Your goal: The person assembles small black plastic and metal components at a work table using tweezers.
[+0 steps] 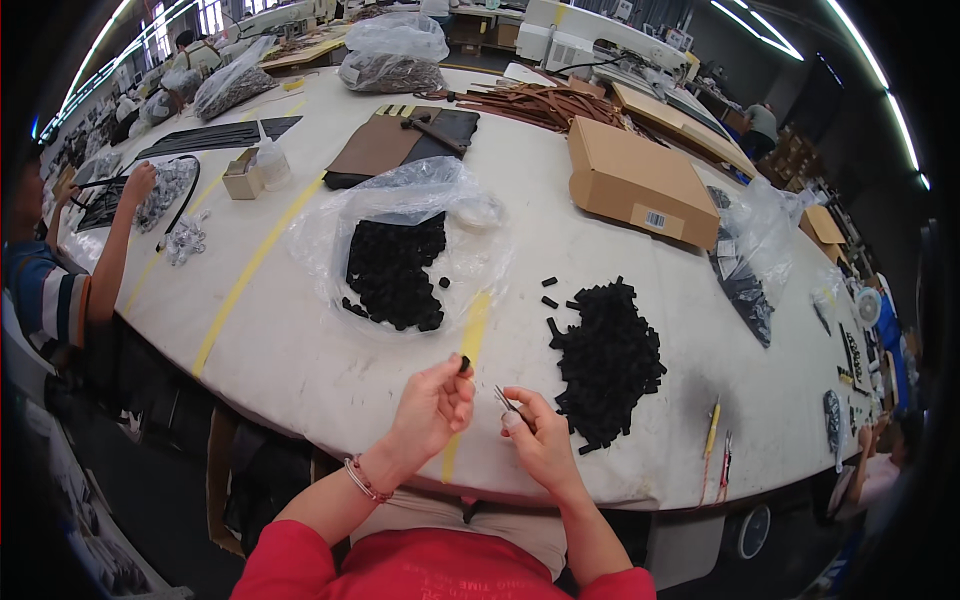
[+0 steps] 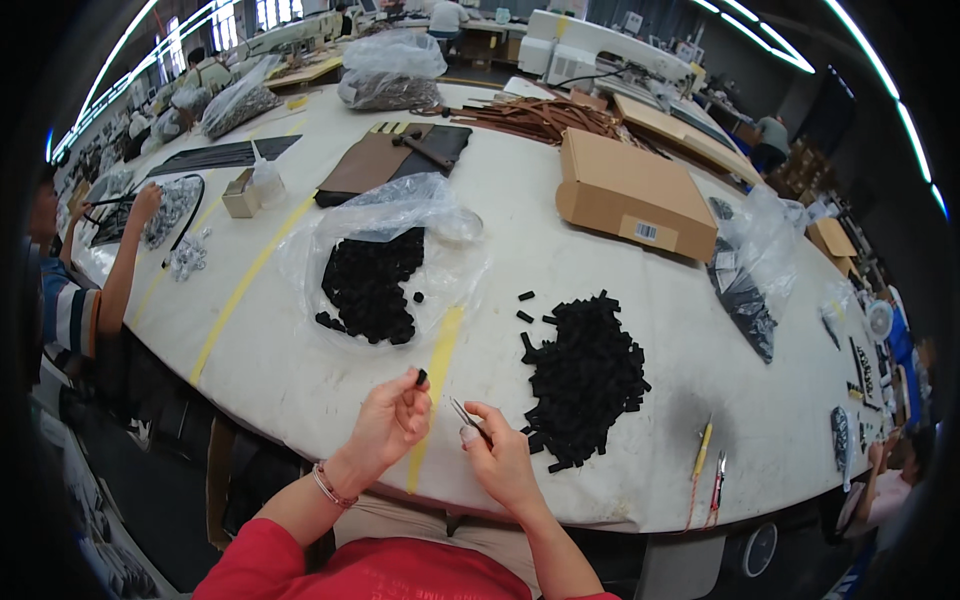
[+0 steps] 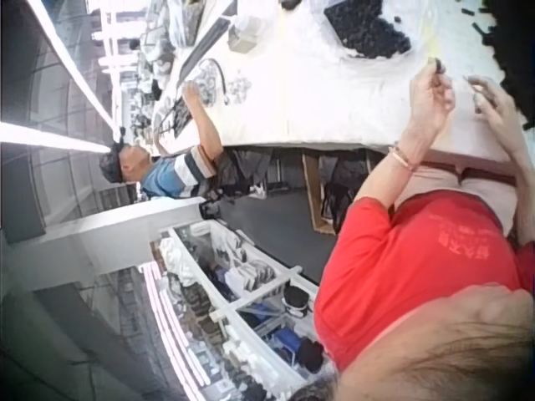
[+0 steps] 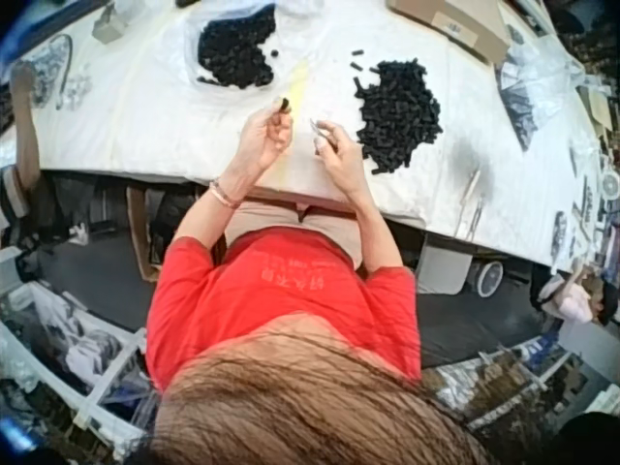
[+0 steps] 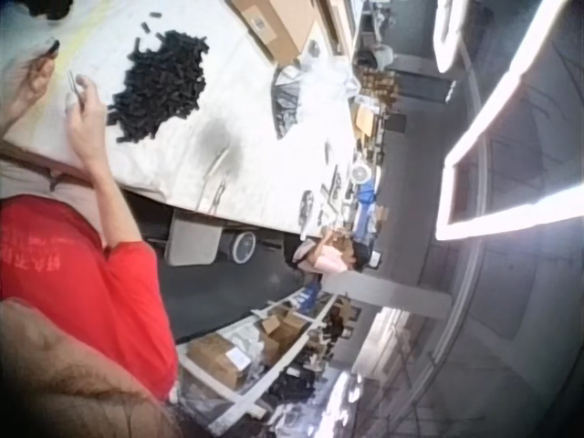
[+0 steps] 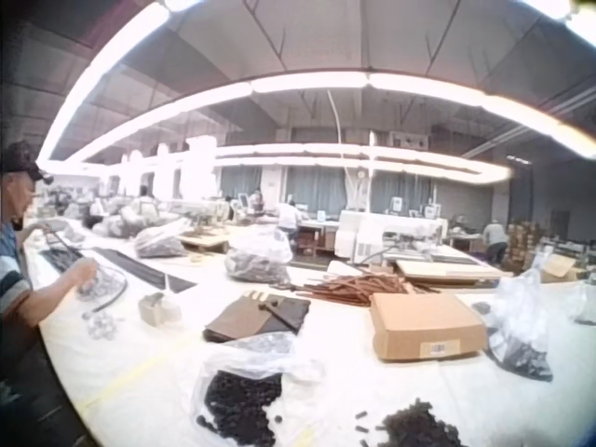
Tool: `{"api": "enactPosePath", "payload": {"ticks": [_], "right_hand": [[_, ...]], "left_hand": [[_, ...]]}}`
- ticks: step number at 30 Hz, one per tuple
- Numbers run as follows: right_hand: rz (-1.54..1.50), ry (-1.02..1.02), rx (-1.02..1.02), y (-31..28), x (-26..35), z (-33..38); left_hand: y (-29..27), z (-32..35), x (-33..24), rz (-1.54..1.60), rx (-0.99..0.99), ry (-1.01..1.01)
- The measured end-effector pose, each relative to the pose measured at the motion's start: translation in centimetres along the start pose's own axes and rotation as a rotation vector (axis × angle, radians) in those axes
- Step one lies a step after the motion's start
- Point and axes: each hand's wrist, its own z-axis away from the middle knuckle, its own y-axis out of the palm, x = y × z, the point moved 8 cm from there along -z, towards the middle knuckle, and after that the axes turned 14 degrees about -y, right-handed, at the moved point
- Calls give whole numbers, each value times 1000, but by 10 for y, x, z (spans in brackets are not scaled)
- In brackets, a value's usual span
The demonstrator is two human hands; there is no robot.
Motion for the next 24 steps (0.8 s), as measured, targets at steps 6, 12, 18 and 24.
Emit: {"api": "enactPosePath", "payload": {"ticks": [6, 12, 18, 24], "right_hand": [[511, -188, -37, -37, 22, 23], [674, -302, 56, -21, 16, 24], [785, -420, 67, -13, 14, 32], [764, -399, 59, -12, 4, 31]], "left_hand": [[38, 29, -136, -1296, -602, 989], [19, -30, -107, -2252, -660, 384], [26, -53, -131, -2366, -723, 306], [15, -56, -184, -2258, -1180, 638]]}}
